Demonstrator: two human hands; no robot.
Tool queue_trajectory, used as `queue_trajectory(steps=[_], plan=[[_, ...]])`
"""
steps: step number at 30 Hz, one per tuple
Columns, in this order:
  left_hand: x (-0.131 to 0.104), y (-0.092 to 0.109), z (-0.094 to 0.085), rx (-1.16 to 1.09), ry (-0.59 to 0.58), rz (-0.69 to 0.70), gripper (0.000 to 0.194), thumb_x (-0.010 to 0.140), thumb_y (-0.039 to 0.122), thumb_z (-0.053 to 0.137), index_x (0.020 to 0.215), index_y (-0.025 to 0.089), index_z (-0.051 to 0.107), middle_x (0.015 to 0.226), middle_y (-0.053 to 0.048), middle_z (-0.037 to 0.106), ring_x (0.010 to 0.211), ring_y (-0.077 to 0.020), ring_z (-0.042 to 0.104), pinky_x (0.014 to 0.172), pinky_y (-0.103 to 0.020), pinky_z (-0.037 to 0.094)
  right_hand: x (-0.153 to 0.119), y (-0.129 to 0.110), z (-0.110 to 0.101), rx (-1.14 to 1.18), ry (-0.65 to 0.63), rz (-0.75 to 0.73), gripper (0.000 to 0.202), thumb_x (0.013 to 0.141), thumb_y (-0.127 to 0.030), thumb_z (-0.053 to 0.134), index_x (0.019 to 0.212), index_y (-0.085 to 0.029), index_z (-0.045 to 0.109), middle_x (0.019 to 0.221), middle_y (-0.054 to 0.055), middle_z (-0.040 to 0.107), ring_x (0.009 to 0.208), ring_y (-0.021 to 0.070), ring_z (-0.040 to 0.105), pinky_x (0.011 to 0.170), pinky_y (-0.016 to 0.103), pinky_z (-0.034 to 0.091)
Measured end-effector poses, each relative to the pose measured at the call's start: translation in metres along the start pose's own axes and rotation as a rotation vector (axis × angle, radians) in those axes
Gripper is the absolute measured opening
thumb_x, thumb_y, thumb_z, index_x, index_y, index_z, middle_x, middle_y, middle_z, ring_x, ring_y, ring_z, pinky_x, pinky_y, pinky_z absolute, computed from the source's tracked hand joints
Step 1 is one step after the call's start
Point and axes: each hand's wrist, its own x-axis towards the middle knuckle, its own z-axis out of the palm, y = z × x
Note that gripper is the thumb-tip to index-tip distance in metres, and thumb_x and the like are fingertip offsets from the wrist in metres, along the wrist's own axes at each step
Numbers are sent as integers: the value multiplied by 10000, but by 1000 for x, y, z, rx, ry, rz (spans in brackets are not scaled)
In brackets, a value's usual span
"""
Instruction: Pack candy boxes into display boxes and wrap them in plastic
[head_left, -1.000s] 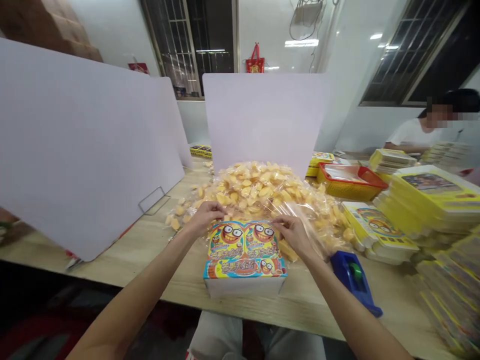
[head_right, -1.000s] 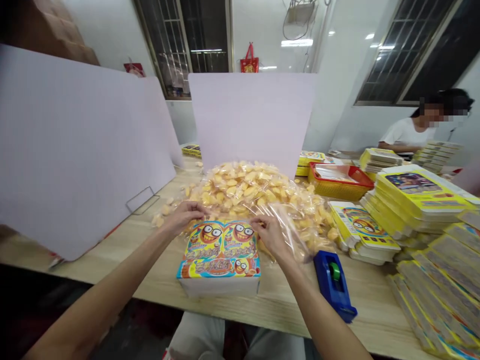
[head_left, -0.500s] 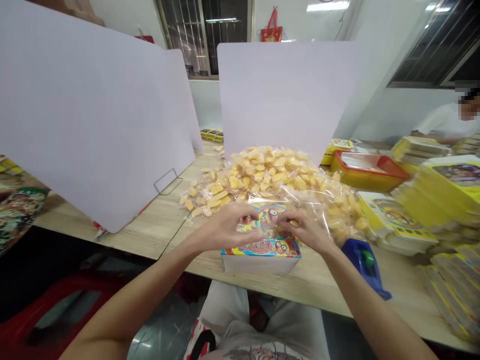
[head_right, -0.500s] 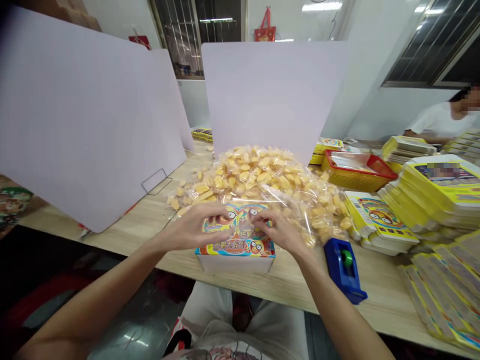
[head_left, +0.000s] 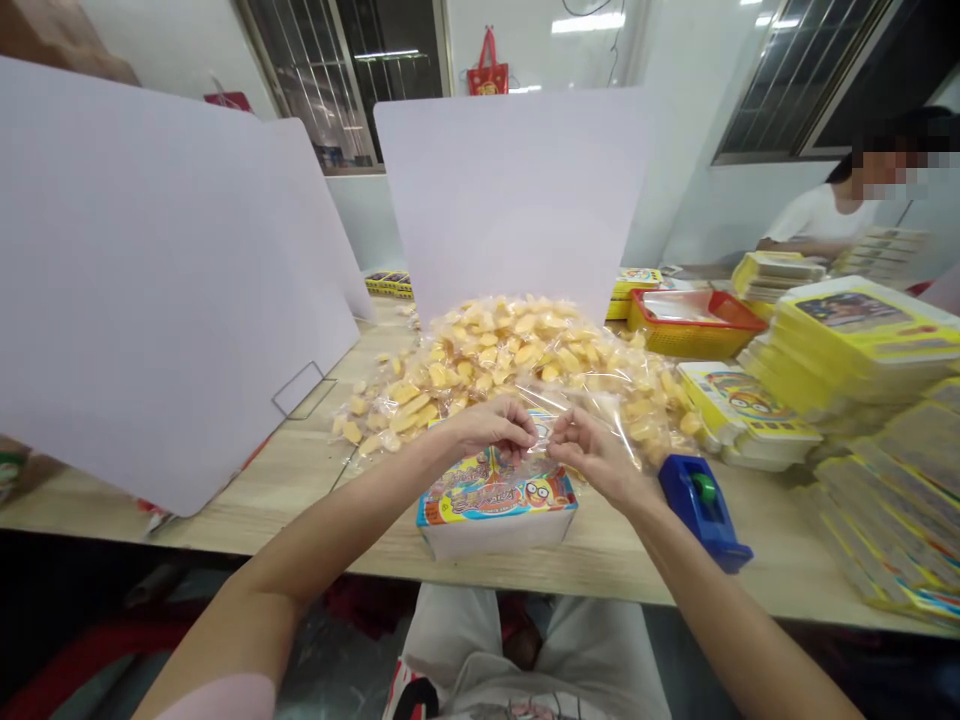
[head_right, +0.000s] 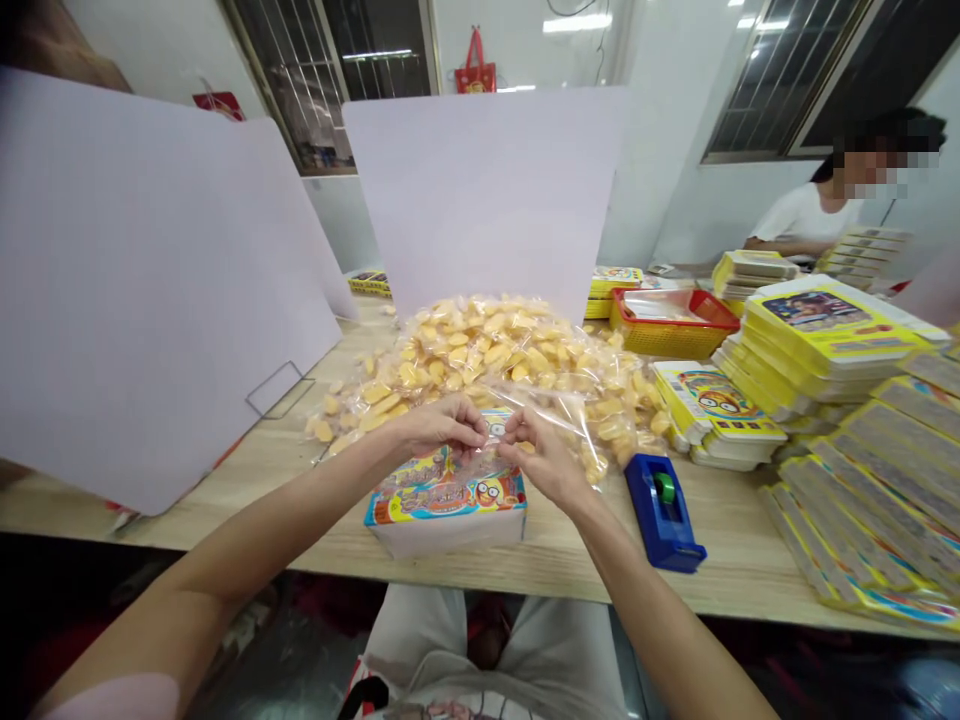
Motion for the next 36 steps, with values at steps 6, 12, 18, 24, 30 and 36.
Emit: queue_trajectory(steps=[6,12,18,24,30,36], plan=[[4,-4,8,-62,-25,-5,137,645,241,735,676,110,712,550,-43,658,454,-106,593,432,-172,426,-20,-14,9,-398,277,-217,94,779,-237,633,697,-211,594,825,34,616,846,206,569,780,343,436],[0,-4,24,-14,-32,47,141,664,257,727,686,118,718,545,-41,658,460,-107,585,442,-178,416,-43,-17,29,-289,217,4,181,816,-243,555,712,-219,701,620,17,649,546,159,547,521,281,390],[-6,3,36,304,-59,108,121,717,180,609,700,131,718,575,-21,657,494,-109,590,485,-183,447,-46,-12,30,-314,169,103,228,773,-202,504,629,-188,681,574,8,629,556,149,559,506,245,375],[-8,1,45,551,89,230,142,630,110,531,604,133,669,501,20,574,484,-83,513,449,-165,329,-47,-14,34,-341,207,143,205,696,-181,466,523,-194,574,478,-17,539,478,122,486,465,232,311],[-6,-15,49,211,181,176,74,601,150,534,557,143,593,481,18,553,444,-87,497,433,-178,354,-40,-17,39,-411,289,133,206,665,-192,483,460,-202,464,441,-27,451,455,110,411,440,238,246],[-8,-20,48,-77,219,140,63,566,150,556,542,131,611,442,-5,567,361,-87,474,377,-185,326,-44,-16,42,-434,278,191,257,673,-198,518,438,-204,414,426,-27,410,438,103,374,429,242,212]])
